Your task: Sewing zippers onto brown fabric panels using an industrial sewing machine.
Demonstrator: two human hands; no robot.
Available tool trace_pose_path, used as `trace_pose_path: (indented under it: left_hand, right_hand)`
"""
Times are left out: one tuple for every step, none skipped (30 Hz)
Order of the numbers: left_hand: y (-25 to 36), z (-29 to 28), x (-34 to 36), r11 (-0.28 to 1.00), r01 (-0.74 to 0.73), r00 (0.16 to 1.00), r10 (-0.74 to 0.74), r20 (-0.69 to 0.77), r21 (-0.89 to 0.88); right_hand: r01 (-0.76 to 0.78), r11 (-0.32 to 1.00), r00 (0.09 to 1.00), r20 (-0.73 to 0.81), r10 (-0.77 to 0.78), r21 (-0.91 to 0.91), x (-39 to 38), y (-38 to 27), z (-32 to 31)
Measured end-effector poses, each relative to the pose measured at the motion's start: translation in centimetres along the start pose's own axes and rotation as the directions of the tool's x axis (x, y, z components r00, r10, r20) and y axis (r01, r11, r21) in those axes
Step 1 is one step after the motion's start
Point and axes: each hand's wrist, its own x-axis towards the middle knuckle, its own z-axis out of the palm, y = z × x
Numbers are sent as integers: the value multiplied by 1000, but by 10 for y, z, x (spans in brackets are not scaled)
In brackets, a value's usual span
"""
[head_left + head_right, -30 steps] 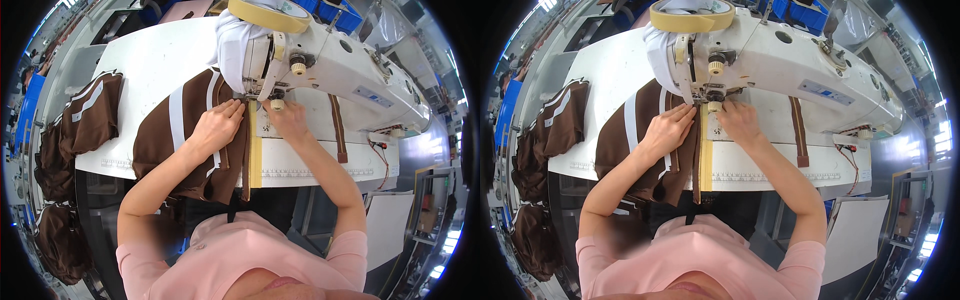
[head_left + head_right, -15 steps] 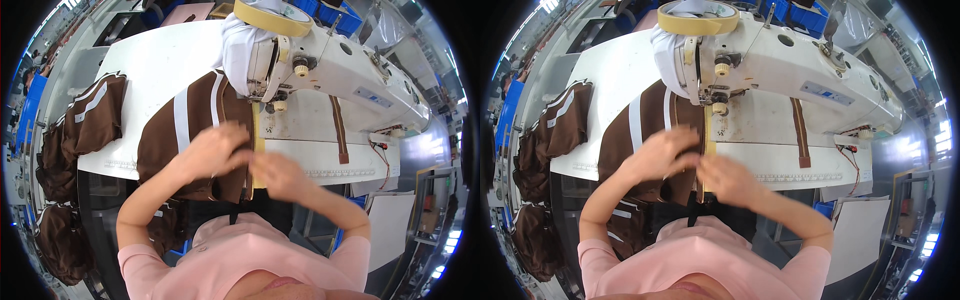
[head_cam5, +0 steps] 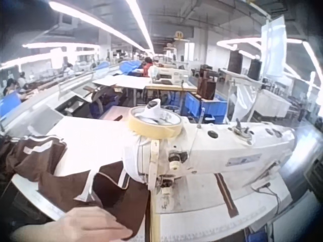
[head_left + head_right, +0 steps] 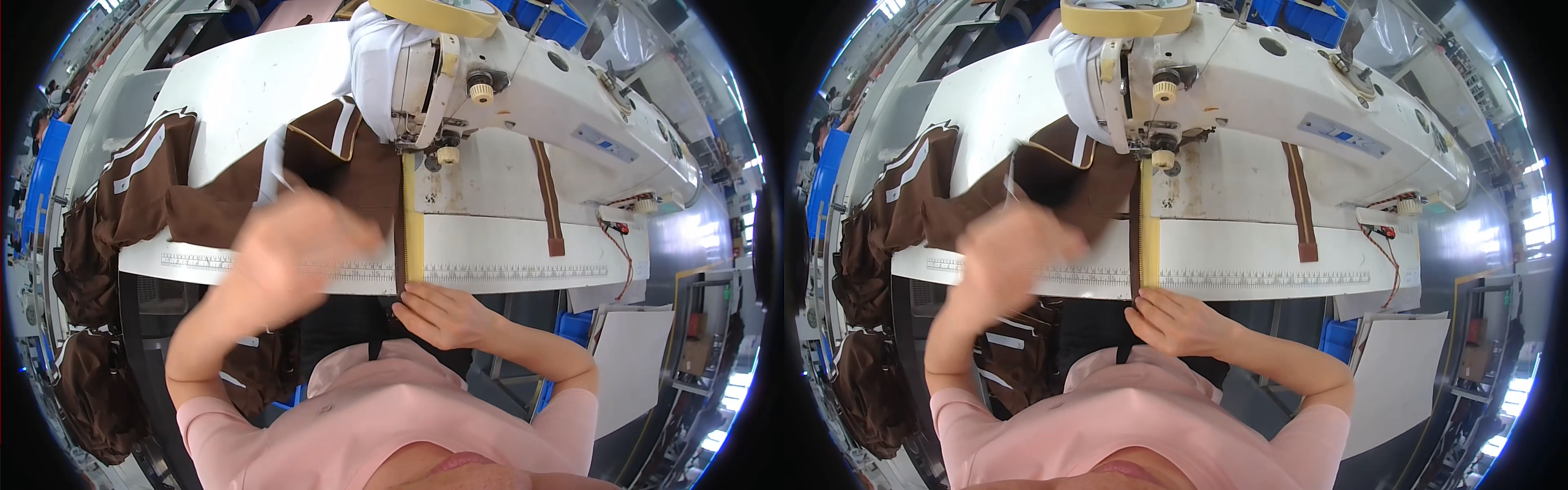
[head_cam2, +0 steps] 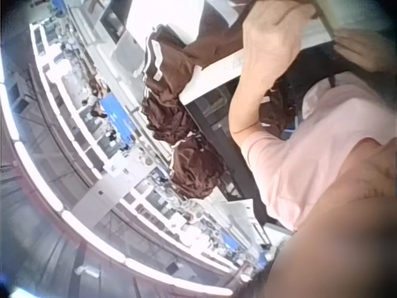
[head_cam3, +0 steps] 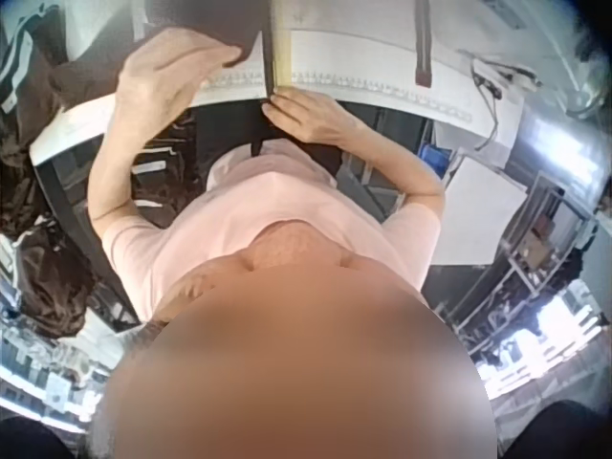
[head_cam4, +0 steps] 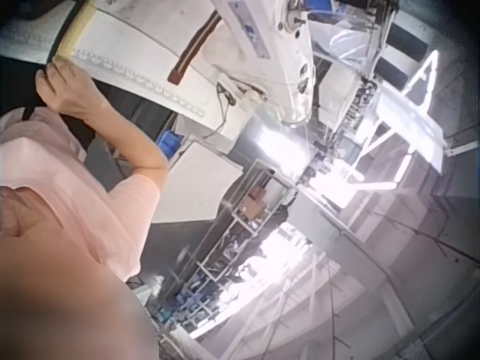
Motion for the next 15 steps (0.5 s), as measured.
trace_pose_path:
  left_hand:
    - [12,19,-16,993,-107,992,110,68,-40]
    - [22,31,-28,989,-122,974,135,183,-83]
    - [28,48,-44,994,-67,973,84,213,-87]
    - [28,61,-56,992,-20,975,47,219,-126]
    - [25,70,-63,993,2,981,21,191,-121]
    - [21,75,-67,993,25,987,-6,163,-116]
    - [17,77,-66,992,30,987,-11,160,-119]
    - [13,78,-65,991,41,992,-25,122,-131]
    - [9,79,-63,988,53,996,-41,84,-143]
    - [3,80,-61,988,60,995,-48,82,-145]
    - [-2,81,-60,990,32,996,-20,87,-139]
    - [-7,82,-58,991,4,996,8,92,-133]
    - [-13,83,-56,991,8,996,5,91,-135]
    - [-18,83,-55,993,-16,995,28,92,-120]
    - [-22,84,-53,994,-41,994,51,93,-106]
  right_hand:
    - [12,1000,1000,15,-12,15,2,0,-1]
    - [15,1000,999,35,-16,25,4,1,-3]
    - [17,999,998,66,-19,29,6,0,-5]
    - [19,999,997,71,-21,33,6,-1,-6]
    - [15,1000,997,71,-17,25,7,0,-6]
    - [12,1000,997,72,-13,17,8,3,-5]
    - [-10,1000,997,72,8,22,7,6,-3]
    - [-8,1000,997,78,6,26,8,10,-2]
    - [-29,999,996,82,26,36,11,14,-3]
    - [-49,998,995,85,45,45,15,17,-3]
    - [-47,998,995,89,42,51,18,20,-2]
    - [-77,995,993,89,71,63,20,22,-1]
    - [-108,992,991,90,102,72,22,24,-1]
    - [-109,991,991,93,102,74,24,26,0]
    - [-124,990,987,108,117,61,26,29,0]
